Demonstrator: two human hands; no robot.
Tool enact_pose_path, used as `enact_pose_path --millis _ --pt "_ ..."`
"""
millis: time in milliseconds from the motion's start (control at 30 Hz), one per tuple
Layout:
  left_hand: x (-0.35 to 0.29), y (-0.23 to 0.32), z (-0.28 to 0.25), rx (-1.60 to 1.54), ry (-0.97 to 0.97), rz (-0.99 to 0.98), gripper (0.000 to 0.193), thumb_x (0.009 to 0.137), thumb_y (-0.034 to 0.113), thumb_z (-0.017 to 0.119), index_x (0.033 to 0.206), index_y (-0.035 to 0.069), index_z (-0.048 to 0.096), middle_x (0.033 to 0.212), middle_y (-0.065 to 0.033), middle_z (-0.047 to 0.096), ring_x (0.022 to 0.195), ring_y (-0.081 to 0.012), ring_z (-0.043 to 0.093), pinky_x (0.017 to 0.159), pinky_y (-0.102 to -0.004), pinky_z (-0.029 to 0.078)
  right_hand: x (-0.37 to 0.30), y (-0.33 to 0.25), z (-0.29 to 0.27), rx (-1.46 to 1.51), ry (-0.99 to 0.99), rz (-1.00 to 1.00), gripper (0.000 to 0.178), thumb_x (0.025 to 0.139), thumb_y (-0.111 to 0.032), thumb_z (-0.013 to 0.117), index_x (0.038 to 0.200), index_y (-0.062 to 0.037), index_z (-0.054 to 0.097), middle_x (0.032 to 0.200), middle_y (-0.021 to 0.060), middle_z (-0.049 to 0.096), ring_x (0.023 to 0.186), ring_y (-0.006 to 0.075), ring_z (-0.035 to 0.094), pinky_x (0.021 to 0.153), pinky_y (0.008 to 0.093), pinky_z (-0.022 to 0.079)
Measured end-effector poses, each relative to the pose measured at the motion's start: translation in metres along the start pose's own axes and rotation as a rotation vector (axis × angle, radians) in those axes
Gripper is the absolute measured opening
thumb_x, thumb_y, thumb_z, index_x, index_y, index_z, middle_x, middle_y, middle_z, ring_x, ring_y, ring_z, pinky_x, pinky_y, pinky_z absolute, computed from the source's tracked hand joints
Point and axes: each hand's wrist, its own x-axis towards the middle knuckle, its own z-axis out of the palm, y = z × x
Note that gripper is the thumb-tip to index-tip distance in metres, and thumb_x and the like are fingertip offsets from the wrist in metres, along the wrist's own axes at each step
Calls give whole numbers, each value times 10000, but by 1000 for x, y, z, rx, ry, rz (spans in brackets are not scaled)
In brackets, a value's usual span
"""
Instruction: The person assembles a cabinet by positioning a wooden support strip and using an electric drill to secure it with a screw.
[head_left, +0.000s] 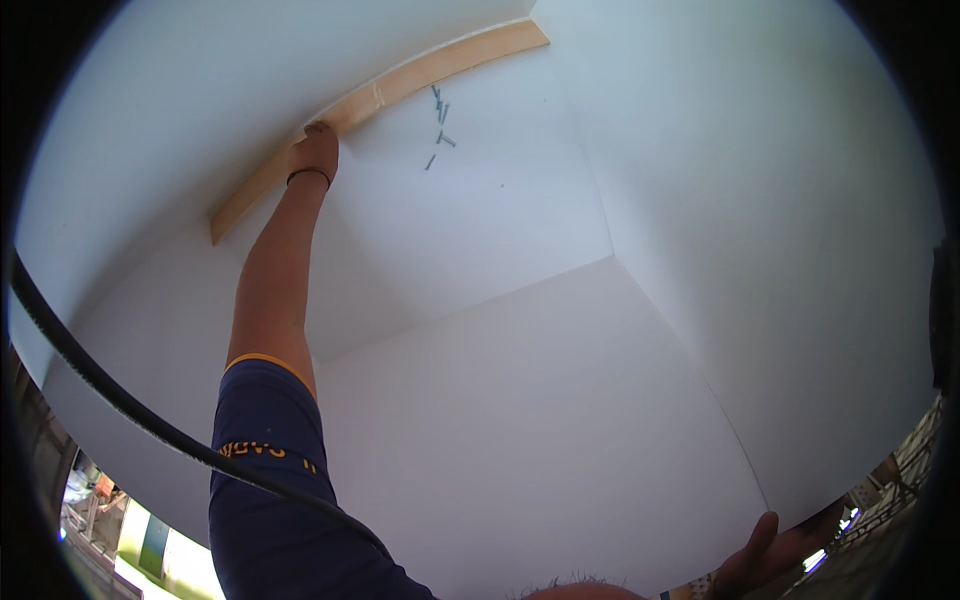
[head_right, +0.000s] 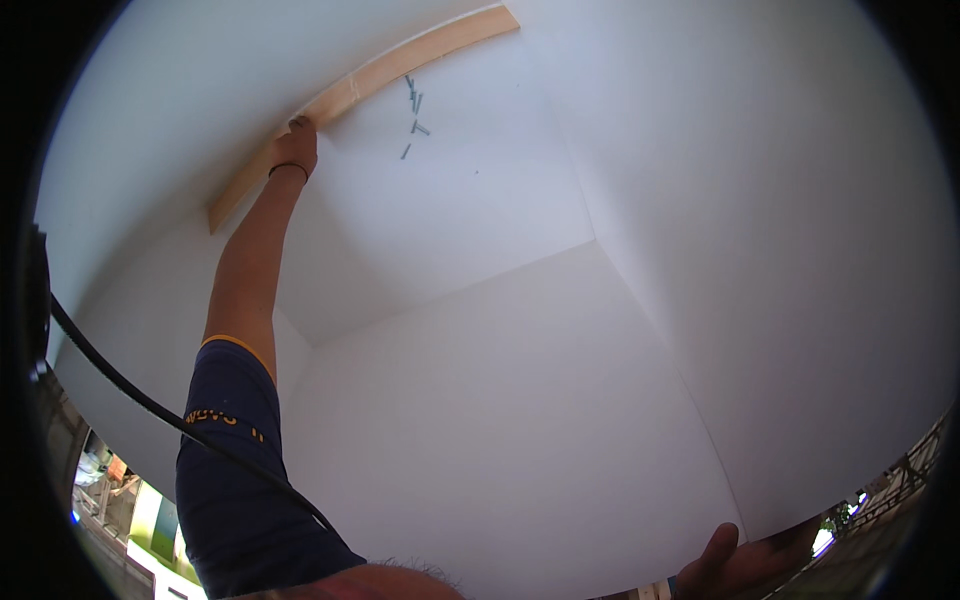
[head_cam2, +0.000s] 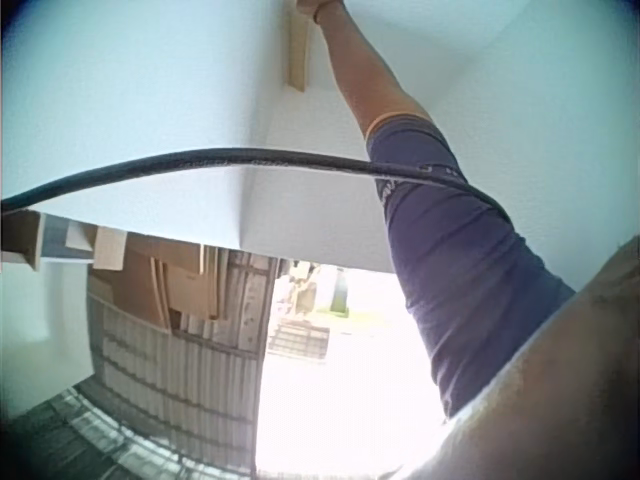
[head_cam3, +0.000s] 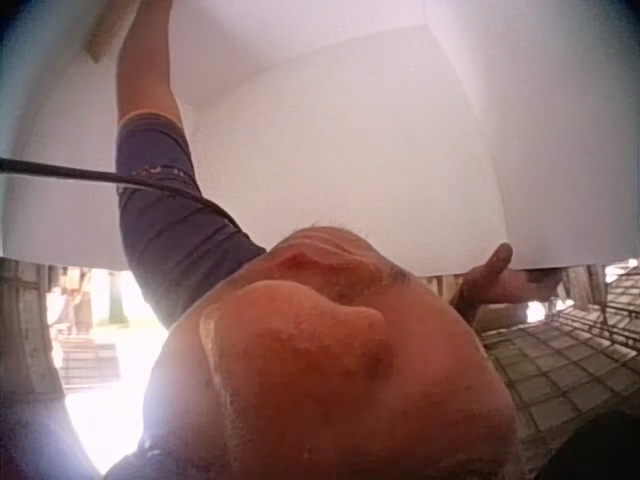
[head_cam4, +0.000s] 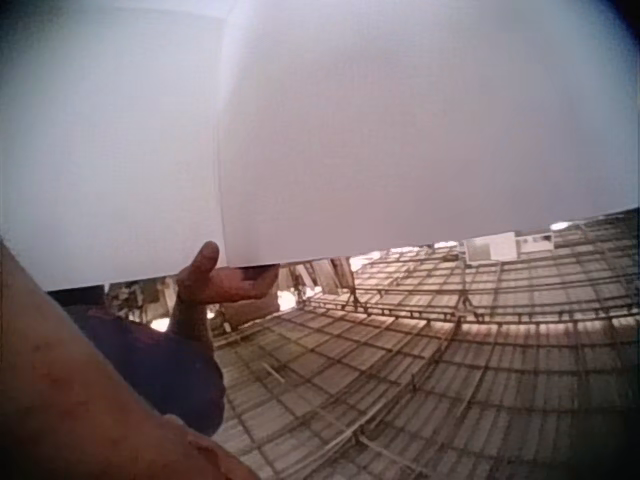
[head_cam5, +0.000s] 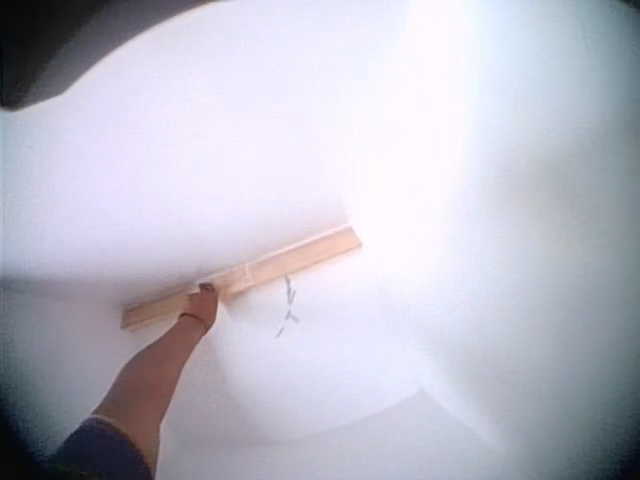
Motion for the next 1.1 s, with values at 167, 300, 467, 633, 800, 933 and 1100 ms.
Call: enact_pose_path --millis 167,300,467,633,800,933,1100 --pt "-5 -6 -33 -6 -160 127 257 897 121 475 1076 -24 589 981 -193 675 814 -300 699 700 -387 575 -8 25 10 -119 40 -56 747 894 -413 545 1377 54 220 1387 252 326 1299 339 342 1064 501 282" --pt "-5 -5 -37 -2 -186 71 233 893 146 508 1081 35 589 983 -154 684 868 -287 691 736 -387 570 -9 25 9 -149 27 -98 742 888 -399 551 1381 51 227 1384 250 339 1298 340 349 1063 497 288" --pt "20 2 -31 -53 -181 -138 214 917 157 488 1011 59 654 1010 -145 684 917 -278 682 758 -381 566 -4 10 2 -144 70 -42 726 883 -372 559 1380 51 239 1386 243 341 1297 340 351 1063 493 292" --pt "16 5 -47 28 -292 21 257 920 127 466 992 60 703 1047 -128 683 964 -266 672 808 -382 548 -3 19 -3 -103 -49 -10 785 868 -412 576 1379 56 207 1340 251 346 1269 332 365 1041 498 308" --pt "15 -11 -65 56 -282 86 246 910 125 476 970 60 706 1020 -145 685 955 -277 672 799 -385 549 -4 15 5 -15 22 -80 720 896 -346 582 1386 49 231 1378 244 356 1294 332 356 1063 475 299" --pt "7 -16 -68 62 -228 125 206 892 136 514 931 66 704 946 -134 699 890 -278 687 770 -385 557 0 7 3 -19 10 -66 714 904 -343 574 1389 46 223 1386 240 346 1298 334 353 1068 478 290" --pt "-8 -13 -73 50 -206 128 201 889 134 517 904 60 703 913 -140 701 867 -279 692 742 -383 562 0 8 -3 -82 -15 -83 715 911 -337 561 1399 40 199 1402 237 321 1312 338 338 1075 485 282"
